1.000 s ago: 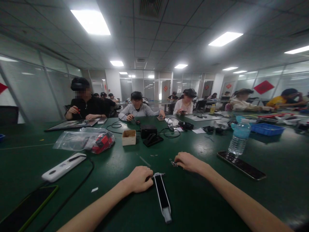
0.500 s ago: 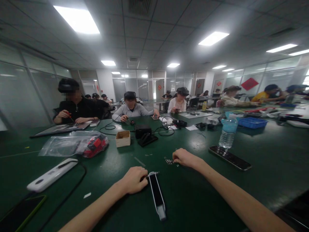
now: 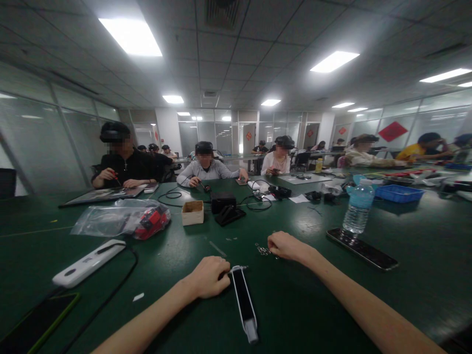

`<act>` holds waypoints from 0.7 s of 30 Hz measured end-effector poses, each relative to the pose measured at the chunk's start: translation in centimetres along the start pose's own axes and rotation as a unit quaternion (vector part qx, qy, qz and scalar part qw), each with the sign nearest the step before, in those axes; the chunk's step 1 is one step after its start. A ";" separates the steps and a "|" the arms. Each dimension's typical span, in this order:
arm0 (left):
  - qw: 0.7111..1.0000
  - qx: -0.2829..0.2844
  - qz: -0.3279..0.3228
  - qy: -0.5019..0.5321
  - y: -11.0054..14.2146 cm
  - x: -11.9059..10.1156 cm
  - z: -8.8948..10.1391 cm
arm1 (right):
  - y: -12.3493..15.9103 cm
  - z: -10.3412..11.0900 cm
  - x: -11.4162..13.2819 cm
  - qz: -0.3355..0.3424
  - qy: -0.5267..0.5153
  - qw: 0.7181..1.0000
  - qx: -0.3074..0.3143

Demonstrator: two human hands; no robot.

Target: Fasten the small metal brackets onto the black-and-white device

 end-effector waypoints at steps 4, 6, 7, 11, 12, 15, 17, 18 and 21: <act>1.000 -0.007 -0.007 0.000 0.1 -0.1 0.2 | 0.1 0.1 0.3 0.018 -0.020 1.000 -0.004; 1.000 -0.006 -0.011 -0.004 0.2 -0.2 0.3 | 0.0 0.0 0.3 0.022 -0.024 0.999 -0.006; 1.000 -0.005 -0.012 -0.004 0.2 -0.2 0.3 | 0.0 0.0 0.2 0.022 -0.027 0.999 -0.007; 1.000 -0.014 -0.018 -0.006 0.3 -0.3 0.4 | -0.5 -0.5 0.0 0.002 -0.043 0.999 0.005; 1.000 -0.017 -0.020 -0.009 0.3 -0.3 0.3 | -0.5 -0.6 0.0 -0.003 -0.046 0.999 0.010; 0.999 -0.023 -0.024 -0.009 0.3 -0.2 0.3 | -0.4 -0.6 -0.1 -0.005 -0.047 0.999 0.010; 0.999 -0.025 -0.026 -0.008 0.4 -0.3 0.3 | -0.2 -0.3 0.2 0.006 -0.033 0.999 -0.011; 0.999 -0.025 -0.024 -0.009 0.4 -0.3 0.4 | 0.0 0.0 0.5 0.011 -0.026 0.999 -0.026; 0.999 -0.020 -0.023 -0.009 0.5 -0.4 0.6 | 0.5 0.5 2.2 0.041 -0.042 0.995 -0.077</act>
Point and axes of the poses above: each hand's wrist, its own y-axis away from the middle knuckle, its own z-axis out of the back of the hand, x = y × z, the point moved 2 cm from there along -y, towards the middle knuckle, and after that the axes turned 6 degrees about z, right-handed, at the moved point
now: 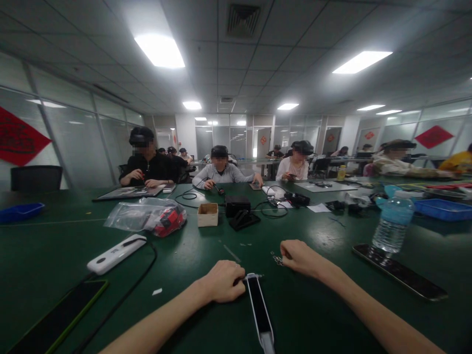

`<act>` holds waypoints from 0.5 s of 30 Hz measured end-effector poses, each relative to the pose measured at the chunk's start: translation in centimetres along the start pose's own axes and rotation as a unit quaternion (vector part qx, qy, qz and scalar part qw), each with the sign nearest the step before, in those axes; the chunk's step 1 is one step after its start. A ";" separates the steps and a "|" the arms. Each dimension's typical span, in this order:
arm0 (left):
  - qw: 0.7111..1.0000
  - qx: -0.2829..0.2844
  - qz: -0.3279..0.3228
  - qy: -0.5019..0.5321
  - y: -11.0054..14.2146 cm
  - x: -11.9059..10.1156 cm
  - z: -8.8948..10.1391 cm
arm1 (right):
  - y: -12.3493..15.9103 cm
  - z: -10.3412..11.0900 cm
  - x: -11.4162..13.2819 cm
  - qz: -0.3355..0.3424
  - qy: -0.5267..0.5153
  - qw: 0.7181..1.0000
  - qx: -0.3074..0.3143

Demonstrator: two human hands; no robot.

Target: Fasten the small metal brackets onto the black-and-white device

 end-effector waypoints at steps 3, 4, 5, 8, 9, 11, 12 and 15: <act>1.000 0.002 0.001 -0.013 0.0 0.0 -0.1 | 0.2 -0.6 2.6 0.056 -0.071 0.995 -0.045; 1.000 0.000 0.001 -0.019 -0.1 0.0 -0.1 | 0.2 -1.1 3.5 0.077 -0.093 0.991 -0.055; 1.000 -0.004 0.001 -0.024 -0.1 0.0 -0.2 | 0.2 -1.5 4.2 0.094 -0.109 0.988 -0.063; 0.999 -0.015 -0.001 -0.033 -0.2 0.1 -0.5 | 0.4 -2.7 5.5 0.114 -0.139 0.980 -0.085; 0.999 -0.015 -0.001 -0.036 -0.2 0.1 -0.6 | 0.4 -2.9 5.5 0.109 -0.149 0.978 -0.092; 0.999 -0.011 0.001 -0.039 -0.2 0.1 -0.5 | 0.6 -3.1 5.4 0.095 -0.169 0.975 -0.107; 0.999 -0.008 0.003 -0.039 -0.2 0.1 -0.5 | 0.7 -3.1 5.2 0.092 -0.176 0.974 -0.112; 0.999 0.001 0.010 -0.035 -0.1 -0.1 -0.3 | 0.9 -2.9 5.0 0.105 -0.170 0.974 -0.107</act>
Point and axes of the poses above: each hand's wrist, its own y-axis away from the middle knuckle, its own z-axis out of the back of the hand, x = y × z, the point moved 2 cm from there along -y, towards the middle knuckle, and after that the axes turned 6 degrees about z, right-handed, at the moved point
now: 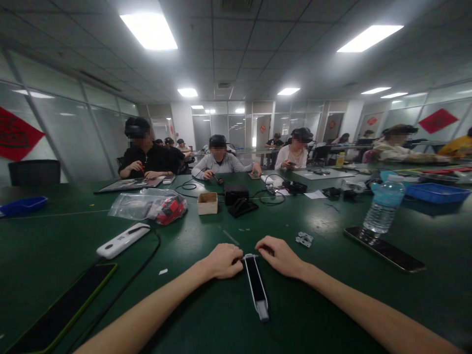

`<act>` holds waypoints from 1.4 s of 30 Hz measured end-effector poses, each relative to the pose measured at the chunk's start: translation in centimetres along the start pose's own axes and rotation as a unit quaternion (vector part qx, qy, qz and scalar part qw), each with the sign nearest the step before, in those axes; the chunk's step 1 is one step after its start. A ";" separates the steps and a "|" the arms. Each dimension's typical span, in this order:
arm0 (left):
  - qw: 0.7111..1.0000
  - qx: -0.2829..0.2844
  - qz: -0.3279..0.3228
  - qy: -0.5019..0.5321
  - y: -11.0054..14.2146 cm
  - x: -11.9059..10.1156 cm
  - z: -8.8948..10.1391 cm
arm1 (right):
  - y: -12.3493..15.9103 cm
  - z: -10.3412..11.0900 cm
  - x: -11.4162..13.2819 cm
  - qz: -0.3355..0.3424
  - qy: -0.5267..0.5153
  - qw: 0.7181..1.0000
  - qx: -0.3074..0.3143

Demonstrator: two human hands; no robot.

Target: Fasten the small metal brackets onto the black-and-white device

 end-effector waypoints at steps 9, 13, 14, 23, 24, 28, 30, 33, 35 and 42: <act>1.000 0.000 -0.005 -0.011 0.0 -0.1 0.1 | 0.3 0.4 0.1 0.030 -0.005 0.999 0.044; 1.000 -0.003 -0.014 0.000 0.1 -0.1 0.1 | 0.4 0.8 -0.1 0.033 -0.021 0.997 0.067; 1.000 -0.004 -0.017 0.002 0.1 -0.1 0.1 | 0.4 0.9 -0.2 0.033 -0.024 0.996 0.075; 0.999 -0.017 -0.022 -0.015 0.0 0.1 -0.4 | 0.4 0.7 -0.3 0.036 -0.030 0.995 0.089; 0.999 -0.019 -0.024 -0.019 0.0 0.1 -0.4 | 0.4 0.7 -0.2 0.037 -0.029 0.995 0.087; 0.998 -0.035 -0.034 -0.028 0.1 0.2 -0.5 | 0.5 0.8 0.1 0.040 -0.036 0.994 0.091; 0.998 -0.038 -0.035 -0.030 0.1 0.2 -0.6 | 0.5 0.8 0.1 0.039 -0.044 0.994 0.090; 0.998 -0.040 -0.036 -0.027 0.0 0.3 -0.7 | 0.6 0.6 -0.2 0.037 -0.057 0.995 0.079; 0.998 -0.036 -0.033 -0.026 -0.1 0.3 -0.7 | 0.5 0.4 -0.4 0.041 -0.061 0.995 0.070; 0.999 -0.034 -0.029 -0.023 0.0 0.1 -0.5 | 0.5 -0.2 -0.7 0.046 -0.060 0.996 0.044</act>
Point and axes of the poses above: each hand's wrist, its own y-axis away from the middle knuckle, its own z-axis out of the back of the hand, x = y × z, the point moved 2 cm from there along -y, towards the middle knuckle, and after that the axes turned 6 degrees about z, right-handed, at the moved point
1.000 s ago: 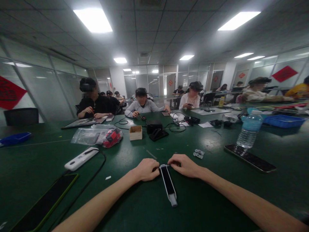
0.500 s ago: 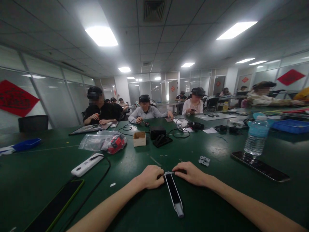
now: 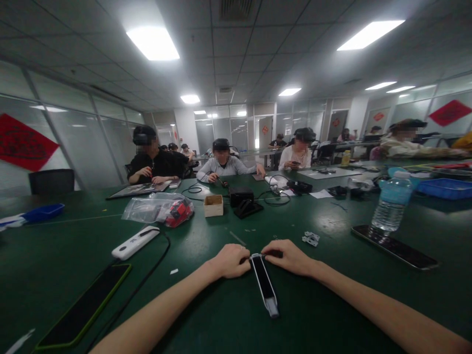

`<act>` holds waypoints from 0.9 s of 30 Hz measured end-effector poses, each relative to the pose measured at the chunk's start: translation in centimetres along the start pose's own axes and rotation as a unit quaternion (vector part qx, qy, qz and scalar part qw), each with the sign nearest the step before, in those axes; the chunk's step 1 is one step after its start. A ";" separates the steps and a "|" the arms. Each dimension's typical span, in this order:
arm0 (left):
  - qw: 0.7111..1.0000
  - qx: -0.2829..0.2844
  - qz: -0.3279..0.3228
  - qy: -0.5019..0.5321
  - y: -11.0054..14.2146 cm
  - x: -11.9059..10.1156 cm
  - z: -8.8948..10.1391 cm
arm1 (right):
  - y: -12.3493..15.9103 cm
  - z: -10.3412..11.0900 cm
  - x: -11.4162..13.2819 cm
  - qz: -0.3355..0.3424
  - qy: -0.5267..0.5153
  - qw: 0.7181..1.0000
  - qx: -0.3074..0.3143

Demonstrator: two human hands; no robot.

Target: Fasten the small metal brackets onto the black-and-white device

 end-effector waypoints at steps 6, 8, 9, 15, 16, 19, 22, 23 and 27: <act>1.000 -0.003 -0.002 0.004 0.0 0.1 -0.1 | 0.0 -0.3 0.0 -0.015 -0.011 1.000 -0.005; 1.000 -0.002 -0.004 0.005 0.0 0.1 -0.2 | -0.1 -0.4 0.0 -0.013 -0.010 1.000 -0.007; 1.000 0.000 -0.004 0.006 0.0 0.2 -0.3 | -0.1 -0.4 0.1 -0.013 -0.010 1.000 -0.007; 1.000 0.007 0.002 0.014 -0.1 0.3 -0.5 | -0.1 -0.4 0.2 -0.012 -0.019 1.000 -0.005; 1.000 0.008 0.001 0.016 -0.1 0.3 -0.5 | -0.1 -0.4 0.2 -0.012 -0.018 1.000 -0.005; 1.000 0.009 -0.001 0.021 -0.2 0.3 -0.5 | -0.1 -0.5 0.2 -0.014 -0.015 1.000 -0.008; 1.000 0.005 -0.001 0.014 -0.2 0.3 -0.5 | -0.2 -0.6 0.2 -0.014 -0.018 1.000 -0.005; 1.000 0.004 0.000 0.010 -0.2 0.3 -0.6 | -0.2 -0.6 0.2 -0.014 -0.018 1.000 -0.004; 1.000 -0.003 -0.002 0.009 -0.3 0.3 -0.6 | -0.3 -0.7 0.1 -0.012 -0.015 1.000 -0.010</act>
Point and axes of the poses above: each hand's wrist, its own y-axis away from the middle knuckle, its own z-axis out of the back of the hand, x = y × z, the point moved 2 cm from there along -y, towards the middle knuckle, and after that the axes turned 6 degrees about z, right-handed, at the moved point
